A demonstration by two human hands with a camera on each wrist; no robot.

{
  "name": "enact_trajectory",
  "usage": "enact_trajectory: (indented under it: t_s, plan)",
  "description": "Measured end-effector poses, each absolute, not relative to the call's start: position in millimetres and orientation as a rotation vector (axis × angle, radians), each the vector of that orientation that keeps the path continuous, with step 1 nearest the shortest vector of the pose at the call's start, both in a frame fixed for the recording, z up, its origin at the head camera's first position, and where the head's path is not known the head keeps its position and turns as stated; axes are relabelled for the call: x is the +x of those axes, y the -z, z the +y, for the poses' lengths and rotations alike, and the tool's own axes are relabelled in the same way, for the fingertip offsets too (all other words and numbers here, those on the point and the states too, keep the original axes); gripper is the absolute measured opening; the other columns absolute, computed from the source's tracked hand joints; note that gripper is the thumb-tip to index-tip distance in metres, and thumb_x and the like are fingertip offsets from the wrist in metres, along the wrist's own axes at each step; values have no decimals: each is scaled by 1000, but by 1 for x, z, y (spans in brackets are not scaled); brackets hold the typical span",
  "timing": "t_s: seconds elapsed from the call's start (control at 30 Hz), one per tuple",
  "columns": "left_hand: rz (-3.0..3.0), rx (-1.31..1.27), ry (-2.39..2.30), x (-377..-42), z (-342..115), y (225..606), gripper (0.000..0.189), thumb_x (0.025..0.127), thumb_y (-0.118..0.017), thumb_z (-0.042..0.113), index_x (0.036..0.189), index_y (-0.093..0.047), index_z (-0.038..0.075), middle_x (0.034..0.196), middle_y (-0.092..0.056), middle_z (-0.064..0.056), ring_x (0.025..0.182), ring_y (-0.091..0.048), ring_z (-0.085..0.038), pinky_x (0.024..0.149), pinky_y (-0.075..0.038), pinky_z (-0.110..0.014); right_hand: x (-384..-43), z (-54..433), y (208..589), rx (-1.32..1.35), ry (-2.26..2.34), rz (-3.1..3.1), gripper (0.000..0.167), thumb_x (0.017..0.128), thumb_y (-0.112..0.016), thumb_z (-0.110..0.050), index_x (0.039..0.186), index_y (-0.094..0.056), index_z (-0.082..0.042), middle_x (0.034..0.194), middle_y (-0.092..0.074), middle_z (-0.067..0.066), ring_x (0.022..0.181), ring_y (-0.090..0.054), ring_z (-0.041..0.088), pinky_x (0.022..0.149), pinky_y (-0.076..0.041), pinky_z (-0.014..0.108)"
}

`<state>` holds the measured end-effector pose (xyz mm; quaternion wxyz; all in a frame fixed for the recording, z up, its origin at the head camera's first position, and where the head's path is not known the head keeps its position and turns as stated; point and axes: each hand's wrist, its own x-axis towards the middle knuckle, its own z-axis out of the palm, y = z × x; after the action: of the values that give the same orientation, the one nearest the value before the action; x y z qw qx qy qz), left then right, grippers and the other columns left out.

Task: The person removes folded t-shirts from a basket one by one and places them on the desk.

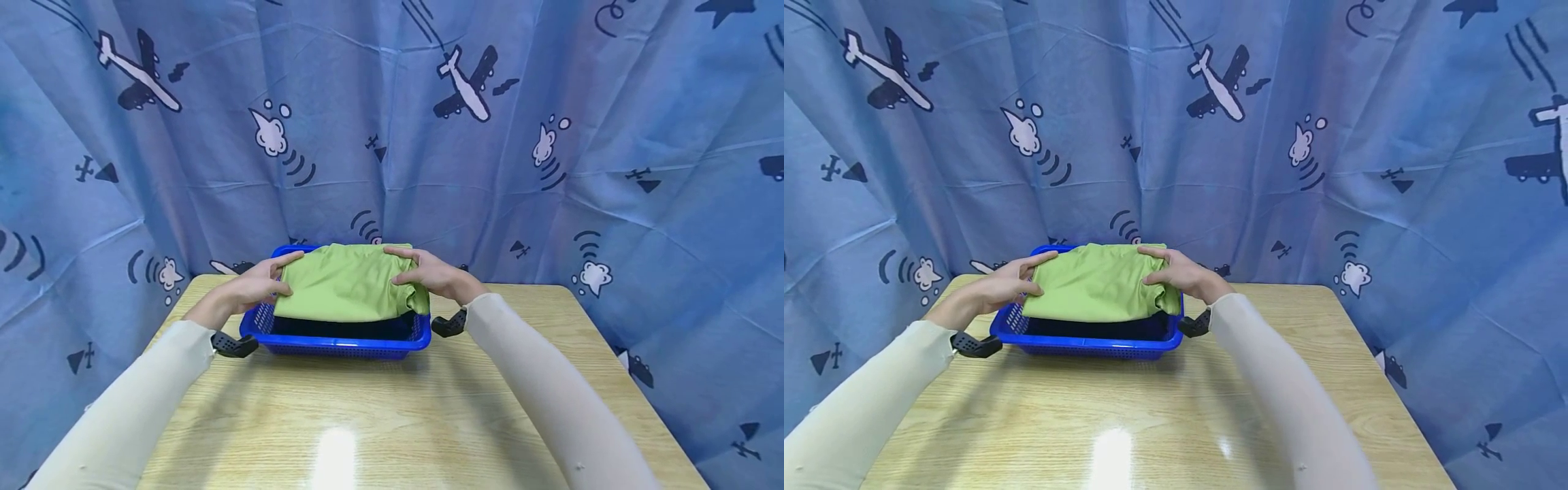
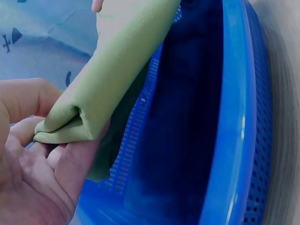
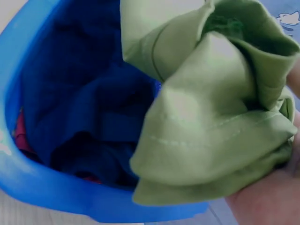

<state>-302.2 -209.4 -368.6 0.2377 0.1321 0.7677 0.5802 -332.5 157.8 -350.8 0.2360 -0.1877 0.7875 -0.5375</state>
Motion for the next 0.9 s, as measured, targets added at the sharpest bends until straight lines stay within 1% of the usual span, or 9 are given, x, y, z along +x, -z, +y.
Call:
enact_trajectory:
  t_s: [0.07,0.1,0.17,0.3,0.33,0.43,0.6,0.7,0.9]
  plan:
    - [2106,367,-1597,-301,-206,366,91,92,-51,-8,165,-5,21,166,-21,-19,113,-57,-20,83,-60,-37,-333,161,347,-497,1493,2150,79,93,-66,0,160,-31,-21,168,-24,6,147,-36,27,103,-45,30]
    - [2106,371,-1601,-301,-205,364,91,92,-51,-8,165,-5,21,166,-20,-18,114,-56,-21,84,-59,-37,-332,163,345,-488,1491,2160,79,93,-66,0,160,-32,-23,168,-25,5,145,-38,25,99,-47,27]
    - [2110,376,-1607,-299,-202,362,91,92,-51,-7,165,-6,21,167,-19,-18,118,-54,-23,84,-59,-37,-332,166,343,-474,1497,2160,79,93,-66,0,160,-32,-24,166,-28,5,140,-46,26,93,-50,24]
    - [2114,388,-1624,-296,-196,356,91,92,-51,-8,165,-6,22,168,-16,-17,124,-50,-27,84,-59,-36,-331,173,334,-489,1486,2195,79,93,-67,0,160,-33,-24,168,-24,3,138,-45,21,91,-49,21]
    - [2117,390,-1632,-295,-195,354,91,92,-51,-8,165,-7,23,168,-16,-16,124,-50,-29,84,-59,-36,-331,174,332,-498,1493,2186,79,93,-66,1,160,-32,-23,167,-26,5,137,-47,22,90,-50,21]
    - [2119,408,-1664,-293,-190,348,91,92,-51,-8,165,-7,24,169,-16,-15,126,-49,-31,85,-59,-37,-330,179,325,-497,1518,2175,79,93,-65,2,160,-32,-24,164,-33,7,132,-50,20,89,-51,21]
    - [2132,432,-1692,-291,-181,340,91,92,-51,-7,165,-9,27,168,-18,-12,128,-49,-30,87,-59,-38,-328,187,315,-453,1530,2170,80,94,-64,2,160,-31,-28,160,-38,7,122,-57,15,85,-54,23]
    - [2142,440,-1704,-291,-176,337,91,92,-52,-7,164,-10,28,168,-20,-11,127,-49,-28,87,-58,-39,-327,193,311,-451,1523,2168,80,95,-64,1,161,-29,-29,160,-37,8,117,-59,11,83,-56,24]
    - [2143,465,-1719,-293,-166,335,91,91,-52,-9,164,-12,28,167,-22,-11,127,-48,-30,87,-58,-40,-326,207,308,-458,1543,2085,82,97,-59,3,163,-23,-29,157,-39,13,102,-68,10,78,-60,28]
